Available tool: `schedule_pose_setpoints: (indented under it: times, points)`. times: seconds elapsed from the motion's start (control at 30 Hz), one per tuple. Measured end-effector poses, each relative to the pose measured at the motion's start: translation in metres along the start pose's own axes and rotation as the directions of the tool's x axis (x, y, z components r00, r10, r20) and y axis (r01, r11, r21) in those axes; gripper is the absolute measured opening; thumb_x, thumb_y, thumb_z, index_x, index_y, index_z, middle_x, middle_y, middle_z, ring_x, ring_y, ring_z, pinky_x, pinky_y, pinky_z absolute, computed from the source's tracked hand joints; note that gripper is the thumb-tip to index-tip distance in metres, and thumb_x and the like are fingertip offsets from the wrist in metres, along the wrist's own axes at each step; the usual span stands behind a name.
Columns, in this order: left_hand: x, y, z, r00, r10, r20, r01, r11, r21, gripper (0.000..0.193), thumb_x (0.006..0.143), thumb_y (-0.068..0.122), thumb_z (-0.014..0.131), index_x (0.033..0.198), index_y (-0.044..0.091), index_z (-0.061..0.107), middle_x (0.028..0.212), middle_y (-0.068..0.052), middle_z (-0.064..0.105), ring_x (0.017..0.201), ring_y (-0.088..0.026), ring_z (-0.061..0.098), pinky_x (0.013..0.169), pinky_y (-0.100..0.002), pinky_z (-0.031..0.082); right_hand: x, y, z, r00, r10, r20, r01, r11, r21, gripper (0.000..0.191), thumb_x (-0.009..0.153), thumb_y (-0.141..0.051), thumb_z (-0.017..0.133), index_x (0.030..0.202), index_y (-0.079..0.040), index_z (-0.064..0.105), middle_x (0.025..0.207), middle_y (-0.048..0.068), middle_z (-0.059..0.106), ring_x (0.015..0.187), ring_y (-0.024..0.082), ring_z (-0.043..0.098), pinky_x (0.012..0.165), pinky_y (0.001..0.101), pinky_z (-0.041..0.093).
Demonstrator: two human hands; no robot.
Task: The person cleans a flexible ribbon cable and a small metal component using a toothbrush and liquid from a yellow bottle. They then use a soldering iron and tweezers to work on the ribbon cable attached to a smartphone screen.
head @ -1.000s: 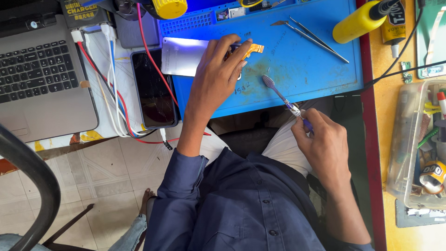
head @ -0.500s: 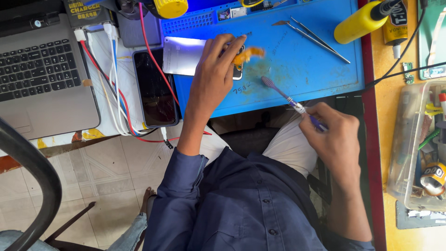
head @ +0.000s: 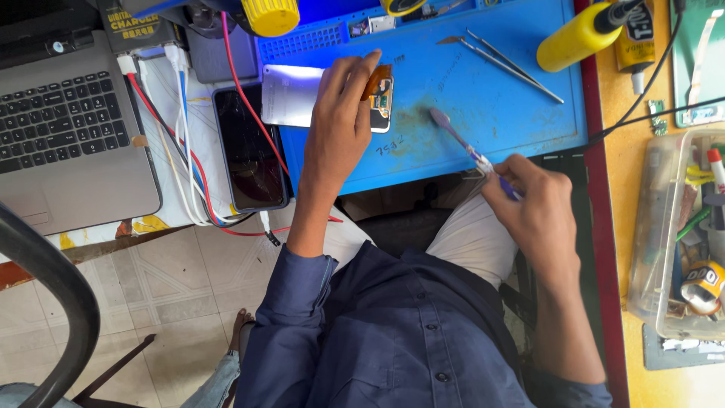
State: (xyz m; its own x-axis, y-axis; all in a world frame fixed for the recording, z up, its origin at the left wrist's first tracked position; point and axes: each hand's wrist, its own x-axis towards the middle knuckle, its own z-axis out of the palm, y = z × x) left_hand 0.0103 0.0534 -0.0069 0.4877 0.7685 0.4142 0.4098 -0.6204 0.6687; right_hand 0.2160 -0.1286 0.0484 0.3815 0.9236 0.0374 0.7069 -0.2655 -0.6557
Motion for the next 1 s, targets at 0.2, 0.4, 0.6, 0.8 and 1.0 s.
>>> schedule_pose_setpoints:
  times: [0.2,0.4,0.6,0.8,1.0]
  points:
    - [0.0,-0.001,0.0,1.0,-0.011,-0.022,0.011,1.0,0.006,0.055,0.094,-0.015,0.053,0.146,0.005,0.054,0.127,-0.012,0.058,0.119,-0.031,0.063,0.102,-0.043,0.055,0.0,0.003,-0.004,0.999,0.006,-0.038,-0.006,1.0,-0.005,0.018,0.092,-0.011,0.077,0.103,0.003,0.072,0.087,0.02,0.073,0.077,0.028,0.074,0.07,0.0356,0.054]
    - [0.0,0.0,0.001,0.999,-0.003,-0.042,0.003,1.0,-0.003,0.054,0.095,-0.013,0.053,0.146,0.005,0.052,0.128,-0.013,0.057,0.119,-0.031,0.063,0.1,-0.043,0.054,0.003,-0.001,-0.009,1.0,-0.015,0.024,0.012,0.994,0.105,0.019,0.093,-0.015,0.073,0.104,0.001,0.073,0.086,0.017,0.074,0.081,0.025,0.077,0.075,0.035,0.056]
    - [0.001,0.0,0.0,0.999,-0.046,-0.024,0.046,0.999,-0.003,0.055,0.094,-0.014,0.054,0.146,0.004,0.053,0.123,-0.013,0.059,0.114,-0.029,0.064,0.097,-0.043,0.054,0.002,0.01,-0.014,0.987,-0.031,0.156,0.021,0.998,0.065,0.019,0.087,-0.014,0.073,0.096,0.002,0.072,0.078,0.015,0.072,0.075,0.02,0.074,0.071,0.0335,0.054]
    - [0.001,0.0,0.0,0.999,0.009,-0.043,-0.007,0.999,0.034,0.056,0.093,-0.014,0.054,0.146,0.003,0.052,0.126,-0.013,0.058,0.117,-0.031,0.063,0.098,-0.045,0.053,0.003,0.044,0.004,0.954,0.161,-0.252,0.055,0.733,0.678,0.026,0.098,-0.004,0.078,0.098,-0.005,0.053,0.078,-0.003,0.051,0.068,0.006,0.044,0.067,0.0207,0.038]
    - [0.0,0.0,0.0,1.0,-0.021,-0.022,0.021,1.0,-0.005,0.056,0.092,-0.015,0.054,0.145,0.002,0.052,0.126,-0.014,0.058,0.117,-0.031,0.063,0.097,-0.042,0.055,0.059,0.046,0.019,0.793,0.138,-0.593,0.22,0.843,0.491,0.019,0.109,0.006,0.086,0.12,0.01,0.07,0.101,0.007,0.063,0.086,0.009,0.056,0.077,0.0228,0.048]
